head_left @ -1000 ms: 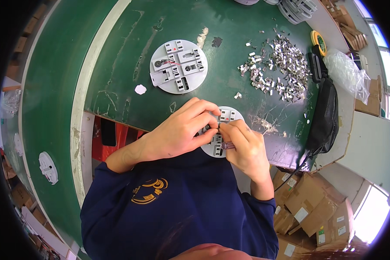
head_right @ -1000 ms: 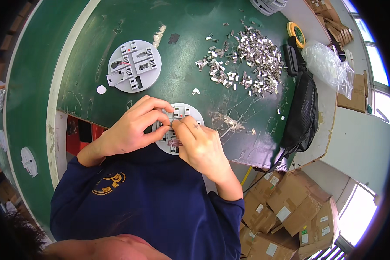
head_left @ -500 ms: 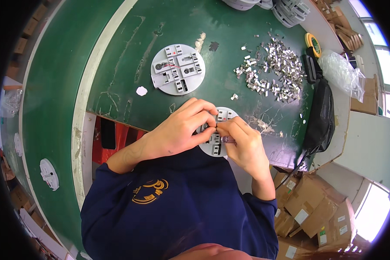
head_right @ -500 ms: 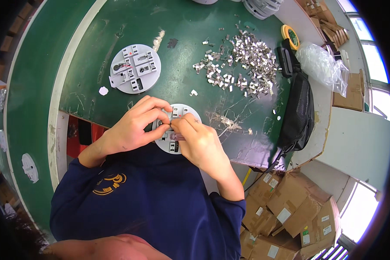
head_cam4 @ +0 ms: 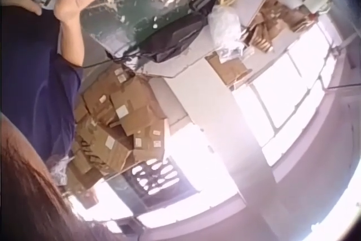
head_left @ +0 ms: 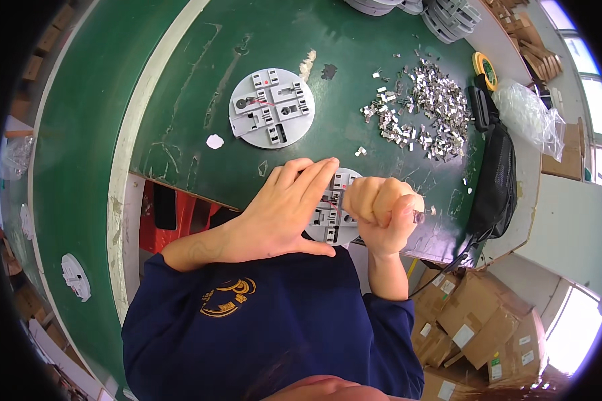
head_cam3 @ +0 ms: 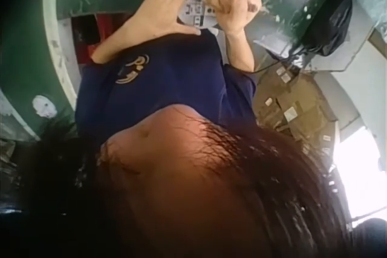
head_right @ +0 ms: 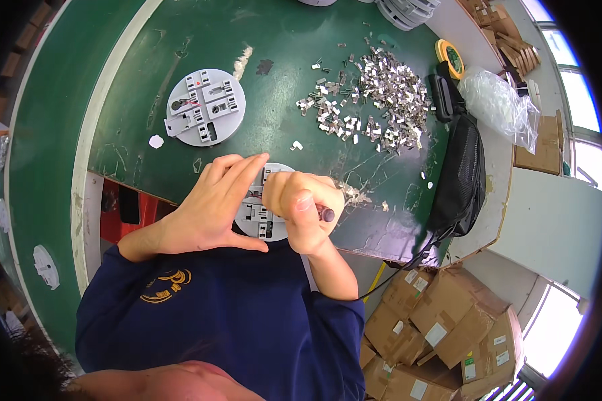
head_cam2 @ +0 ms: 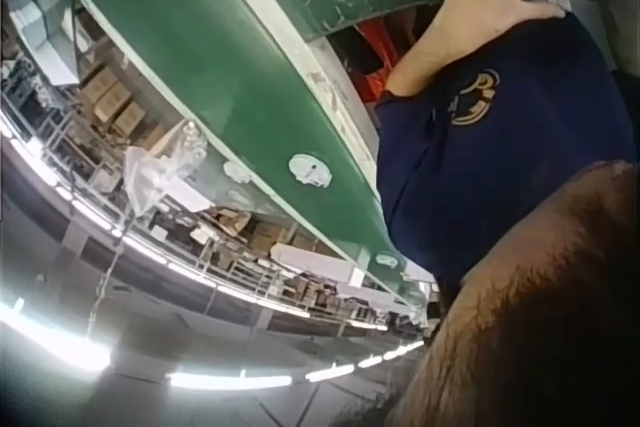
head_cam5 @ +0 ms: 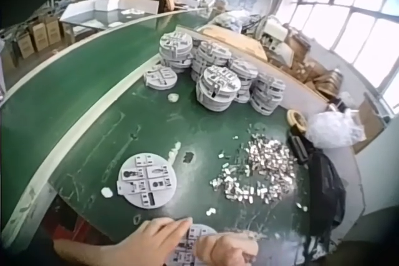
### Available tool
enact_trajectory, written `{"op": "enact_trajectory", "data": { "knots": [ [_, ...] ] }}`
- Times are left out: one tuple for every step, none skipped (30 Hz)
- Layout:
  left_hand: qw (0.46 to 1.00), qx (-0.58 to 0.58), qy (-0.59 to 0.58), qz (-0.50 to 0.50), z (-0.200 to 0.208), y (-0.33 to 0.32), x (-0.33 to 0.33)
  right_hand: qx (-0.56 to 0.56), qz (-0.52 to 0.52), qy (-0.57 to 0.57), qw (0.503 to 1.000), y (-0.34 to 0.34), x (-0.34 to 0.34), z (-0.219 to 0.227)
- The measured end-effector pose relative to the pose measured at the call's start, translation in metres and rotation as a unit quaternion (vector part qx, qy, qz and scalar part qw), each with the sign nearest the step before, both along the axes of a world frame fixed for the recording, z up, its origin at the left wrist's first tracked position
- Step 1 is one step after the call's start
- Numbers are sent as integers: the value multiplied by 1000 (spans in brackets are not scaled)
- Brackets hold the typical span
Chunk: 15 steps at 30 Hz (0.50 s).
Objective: Assembling small metal components into a circular white base on a workbench.
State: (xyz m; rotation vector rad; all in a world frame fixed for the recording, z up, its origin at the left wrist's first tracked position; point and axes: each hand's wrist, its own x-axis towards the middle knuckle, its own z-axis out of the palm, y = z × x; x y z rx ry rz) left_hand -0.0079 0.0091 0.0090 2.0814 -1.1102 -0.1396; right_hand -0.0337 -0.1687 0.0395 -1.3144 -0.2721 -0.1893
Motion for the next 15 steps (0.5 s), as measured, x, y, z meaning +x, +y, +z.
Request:
{"op": "enact_trajectory", "data": {
  "knots": [
    [1000, 0, 2, -1, 0, 0, 0, 9, 15, -3, 1000, 0, 2, -2],
    [1000, 4, -7, -2, -1, 0, 0, 18, 31, -7, 999, 0, 3, -4],
    [1000, 8, -15, -3, -1, 0, 0, 27, 46, -10, 999, -1, 4, -5],
    [1000, 12, -24, -3, -2, 0, 1, 27, 45, -9, 999, -1, 5, -5],
    [1000, 12, -23, -3, -2, 0, 1, 29, 48, 1, 998, -1, 5, -5],
    [1000, 11, -23, -3, -2, -1, 1, 32, 52, 11, 998, -1, 6, -5],
    [1000, 10, -22, -2, -2, -1, 2, 34, 56, 21, 998, -2, 6, -5],
    [1000, 8, -22, -2, -2, -1, 2, 34, 56, 22, 998, 0, 6, -6],
    [1000, 8, -21, -3, -2, -1, 2, 27, 33, 24, 999, 3, 4, -8],
    [1000, 6, -21, -4, -2, -1, 2, 20, 10, 25, 999, 7, 2, -10],
    [1000, 3, -21, -6, -2, -1, 2, 13, -13, 26, 999, 9, 0, -10],
    [1000, 0, -22, -7, -2, -1, 2, 12, -15, 26, 999, 11, -1, -10],
    [1000, 0, -23, -9, -2, 0, 0, 6, -22, 29, 999, 12, -1, -9],
    [1000, -2, -17, -7, -4, 1, -1, -2, -26, 30, 999, 12, 1, -8],
    [1000, -4, -12, -6, -6, 1, -2, -10, -31, 31, 999, 13, 2, -7]
  ]
}}
